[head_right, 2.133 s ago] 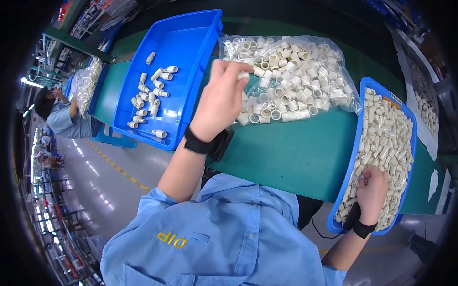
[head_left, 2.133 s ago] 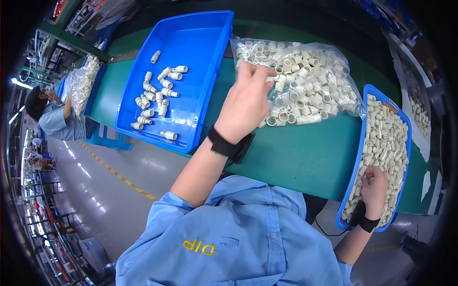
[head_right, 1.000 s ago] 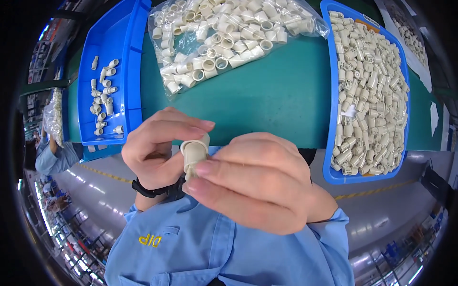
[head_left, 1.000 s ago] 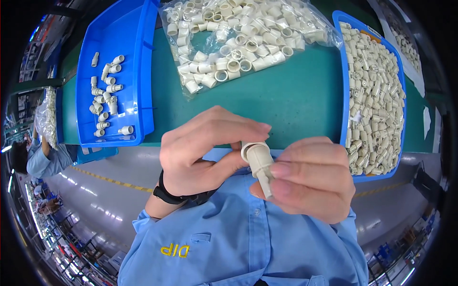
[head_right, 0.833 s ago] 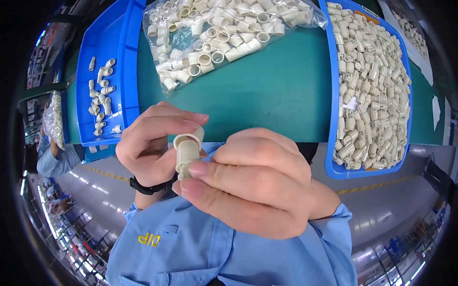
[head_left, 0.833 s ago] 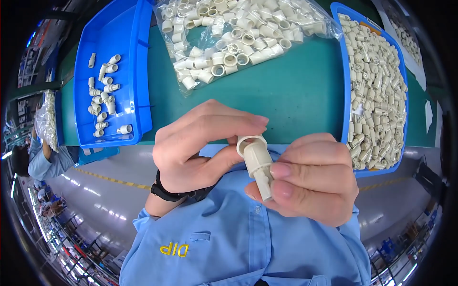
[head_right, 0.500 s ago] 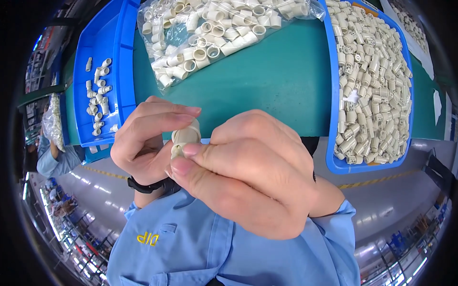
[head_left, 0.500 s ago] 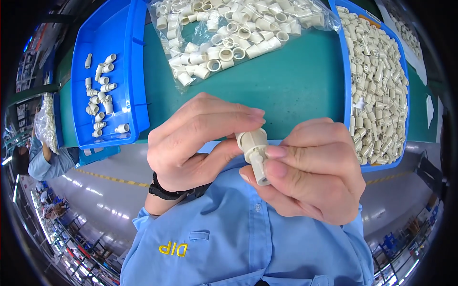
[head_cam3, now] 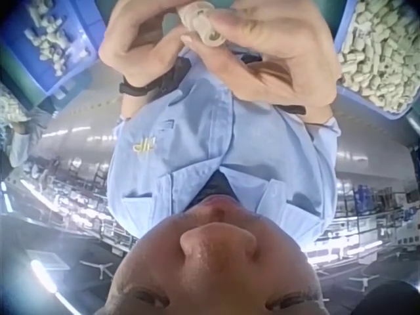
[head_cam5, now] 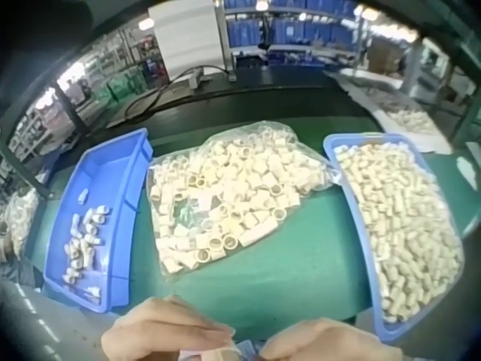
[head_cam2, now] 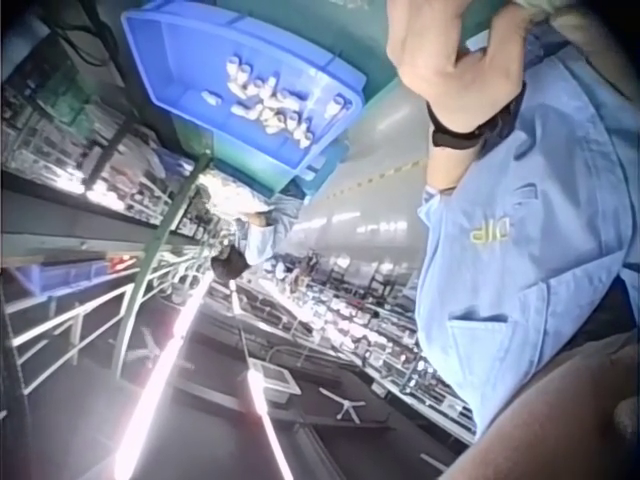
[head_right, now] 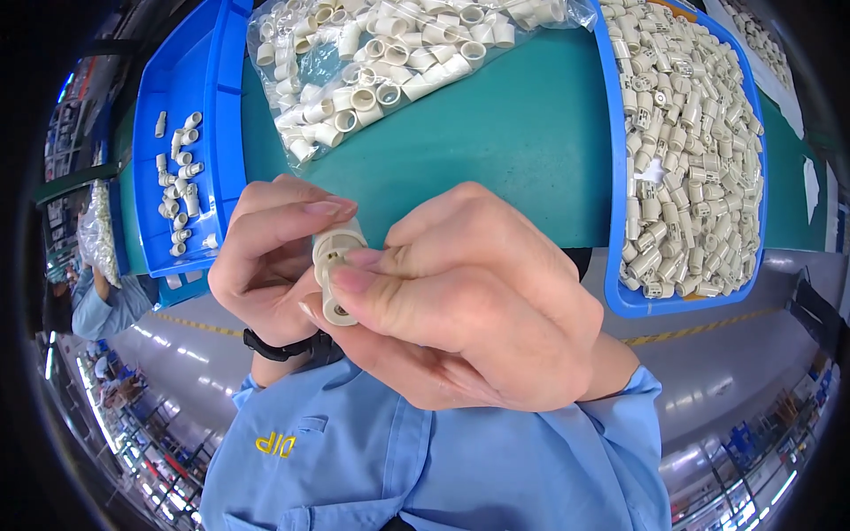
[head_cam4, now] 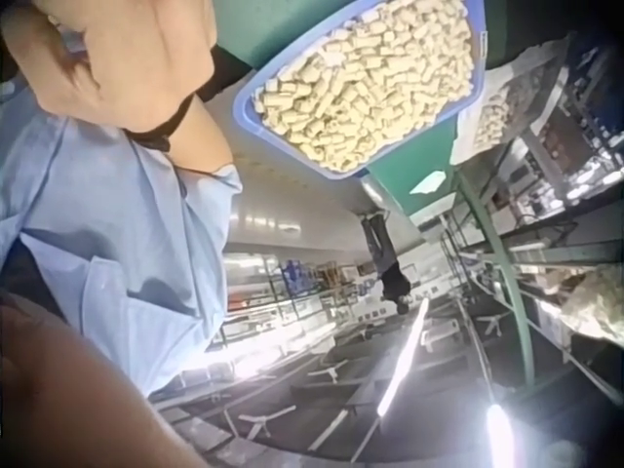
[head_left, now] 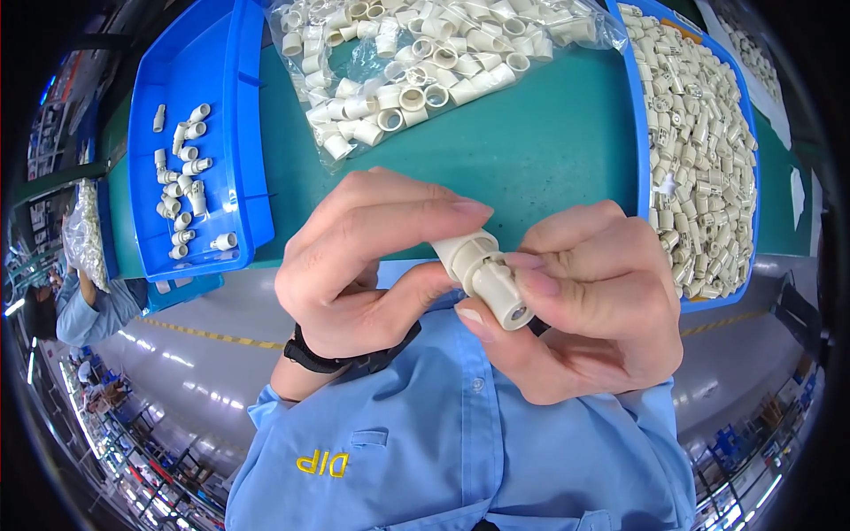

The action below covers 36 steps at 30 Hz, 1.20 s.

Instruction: The person picks up a white plastic base and a cylindrical insert from separate trays, then slides the insert into the base and presses them together. After checking the fit, they place the completed unit into a blue bin and repeat the process.

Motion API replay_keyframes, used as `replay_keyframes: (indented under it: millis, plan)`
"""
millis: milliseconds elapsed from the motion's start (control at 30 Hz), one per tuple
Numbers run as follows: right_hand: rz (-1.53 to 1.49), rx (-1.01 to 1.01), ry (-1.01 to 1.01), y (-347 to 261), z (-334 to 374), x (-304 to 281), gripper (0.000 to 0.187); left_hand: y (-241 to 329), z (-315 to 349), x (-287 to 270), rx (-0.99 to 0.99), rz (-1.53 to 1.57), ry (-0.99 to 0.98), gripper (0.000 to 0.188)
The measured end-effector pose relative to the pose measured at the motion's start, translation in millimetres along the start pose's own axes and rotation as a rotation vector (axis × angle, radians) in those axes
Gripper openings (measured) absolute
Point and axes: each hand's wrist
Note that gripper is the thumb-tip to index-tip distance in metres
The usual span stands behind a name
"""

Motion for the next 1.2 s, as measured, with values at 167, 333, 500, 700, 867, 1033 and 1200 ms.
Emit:
replay_keyframes:
  millis: [167,333,500,700,867,1033,1200]
  plan:
    - [0.027,-0.011,0.008,-2.9,5.2,2.0,0.047,1.1,0.1,-4.5,-0.061,-0.162,-0.052,0.039]
    - [0.081,0.014,-0.005,-8.2,4.5,3.9,0.048,4.3,-1.8,-3.5,-0.137,-0.056,-0.094,0.032]
    - [0.142,0.015,0.07,-7.7,7.0,16.7,0.05,12.5,-1.5,-1.2,-0.226,-0.043,-0.091,0.032]
    - [0.151,-0.034,0.051,-7.4,6.0,16.3,0.053,18.5,-3.1,-2.8,-0.218,-0.077,-0.087,0.034]
    - [0.16,-0.093,0.047,-1.5,6.6,16.6,0.051,17.8,-1.9,-3.3,-0.21,-0.109,-0.092,0.034]
    - [-0.027,-0.036,-0.007,1.4,5.9,0.3,0.042,17.2,-0.3,-7.9,-0.258,-0.08,-0.109,0.033]
    - [-0.142,0.187,0.087,3.6,8.5,0.5,0.035,17.8,0.3,-7.9,-0.275,-0.11,-0.107,0.031]
Point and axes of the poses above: each hand's wrist, its own z-axis away from the middle knuckle, its own x-axis out of the palm, y = z × x, and after that the axes turned 9 degrees about -x, right-handed
